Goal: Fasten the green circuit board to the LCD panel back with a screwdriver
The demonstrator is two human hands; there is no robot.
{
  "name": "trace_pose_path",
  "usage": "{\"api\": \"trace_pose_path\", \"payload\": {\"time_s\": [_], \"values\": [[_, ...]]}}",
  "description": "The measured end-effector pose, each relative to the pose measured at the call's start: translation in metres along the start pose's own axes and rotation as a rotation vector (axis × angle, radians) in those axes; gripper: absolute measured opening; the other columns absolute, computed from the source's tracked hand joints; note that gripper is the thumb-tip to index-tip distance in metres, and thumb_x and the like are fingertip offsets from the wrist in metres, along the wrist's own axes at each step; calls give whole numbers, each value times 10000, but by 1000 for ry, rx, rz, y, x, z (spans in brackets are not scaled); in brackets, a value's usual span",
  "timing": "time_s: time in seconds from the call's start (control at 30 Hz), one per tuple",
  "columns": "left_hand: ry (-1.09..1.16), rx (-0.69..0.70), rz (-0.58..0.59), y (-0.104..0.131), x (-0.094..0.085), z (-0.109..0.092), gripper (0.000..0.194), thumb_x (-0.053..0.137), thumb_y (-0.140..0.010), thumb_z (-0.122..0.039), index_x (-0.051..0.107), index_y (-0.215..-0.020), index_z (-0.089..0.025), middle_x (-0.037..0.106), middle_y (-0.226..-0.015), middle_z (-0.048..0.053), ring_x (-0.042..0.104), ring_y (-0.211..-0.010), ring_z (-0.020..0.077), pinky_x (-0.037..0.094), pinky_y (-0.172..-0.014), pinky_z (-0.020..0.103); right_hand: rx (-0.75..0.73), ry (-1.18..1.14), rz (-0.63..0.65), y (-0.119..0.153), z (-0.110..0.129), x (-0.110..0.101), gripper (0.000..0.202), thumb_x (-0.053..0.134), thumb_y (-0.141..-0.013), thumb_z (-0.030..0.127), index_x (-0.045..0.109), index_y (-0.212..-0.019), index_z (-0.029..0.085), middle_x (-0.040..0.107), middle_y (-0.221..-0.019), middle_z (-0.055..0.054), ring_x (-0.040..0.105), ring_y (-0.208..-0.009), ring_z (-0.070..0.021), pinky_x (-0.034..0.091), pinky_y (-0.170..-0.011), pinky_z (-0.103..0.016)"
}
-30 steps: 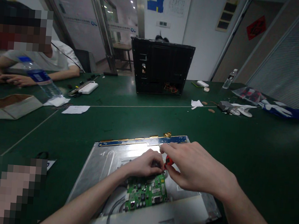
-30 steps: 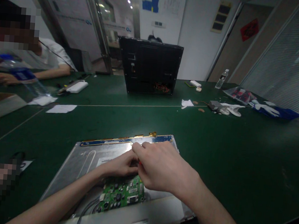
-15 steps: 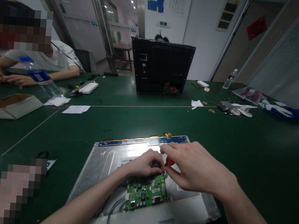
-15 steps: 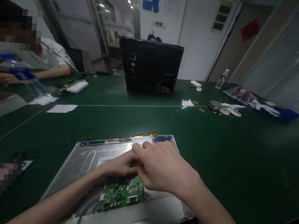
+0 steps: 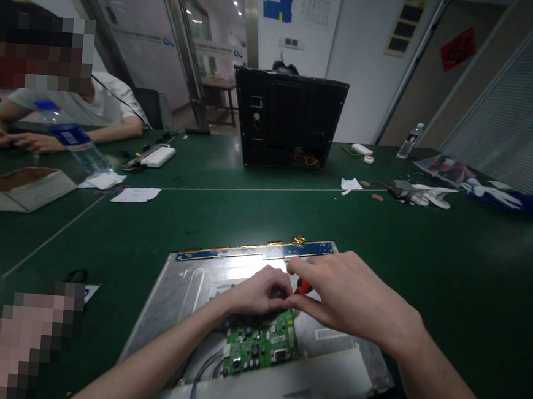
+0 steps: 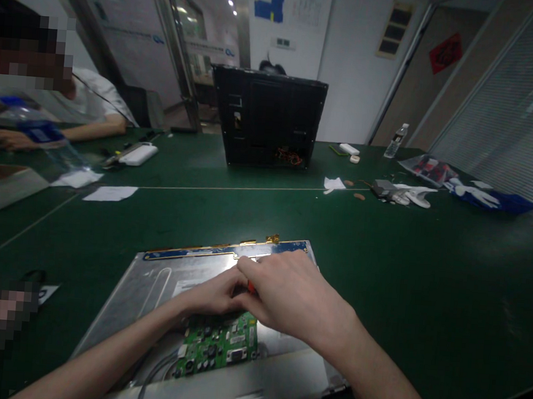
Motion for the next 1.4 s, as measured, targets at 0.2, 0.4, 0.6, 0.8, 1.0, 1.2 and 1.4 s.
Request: {"api": "trace_pose_path", "payload": {"time_s": [0.2,0.4,0.6,0.8,1.0,1.2,1.4], "values": [[-1,15,-16,1,-2,-2,46,644,-788,-190,663,-807,-153,649,-809,24,580,-768,185,442,-723,252,-12,16,-16,0,0,0,128,514,-878,235,529,-992,179,663,-853,-36,550,-658,-157,220,-511,-288],[-27,-19,-4,0,0,2,75,645,-789,-218,655,-772,-146,638,-776,22,576,-735,183,443,-671,239,0,20,-19,-2,0,0,176,571,-879,341,542,-971,194,664,-855,-25,564,-693,-170,224,-521,-287],[-7,-6,-16,0,-3,-4,36,662,-777,-187,658,-795,-156,644,-785,12,579,-757,184,446,-691,241,29,55,-7,-3,-2,1,117,506,-917,297,567,-953,203,671,-823,-20,561,-663,-165,207,-521,-292],[-15,1,-6,0,-2,-3,48,662,-773,-174,677,-809,-146,657,-789,21,581,-745,180,448,-685,241,-29,2,-28,0,2,-1,126,543,-854,271,534,-949,189,659,-857,-33,544,-670,-161,209,-517,-291],[-13,-4,-20,0,-2,0,66,652,-779,-193,674,-826,-153,658,-814,18,582,-762,182,453,-702,246,24,49,-5,-3,-2,2,141,521,-913,343,579,-915,215,674,-788,-10,547,-650,-153,190,-525,-291],[10,-4,-4,1,0,1,77,654,-754,-151,681,-826,-145,660,-800,22,584,-746,179,453,-696,247,-41,5,-27,0,3,-1,137,528,-863,273,544,-974,194,667,-845,-32,541,-666,-151,213,-517,-284],[-14,1,-17,0,-1,1,42,648,-757,-155,672,-791,-148,637,-741,7,564,-689,163,437,-636,227,13,37,-2,-2,-2,2,132,523,-908,332,588,-932,220,672,-760,-10,536,-617,-145,198,-525,-285]]}}
Point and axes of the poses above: each hand's wrist, its own y-axis away from the middle knuckle, its own x-axis out of the palm, z = x × y, the point moved 8 cm from there along -y, towards the middle knuckle
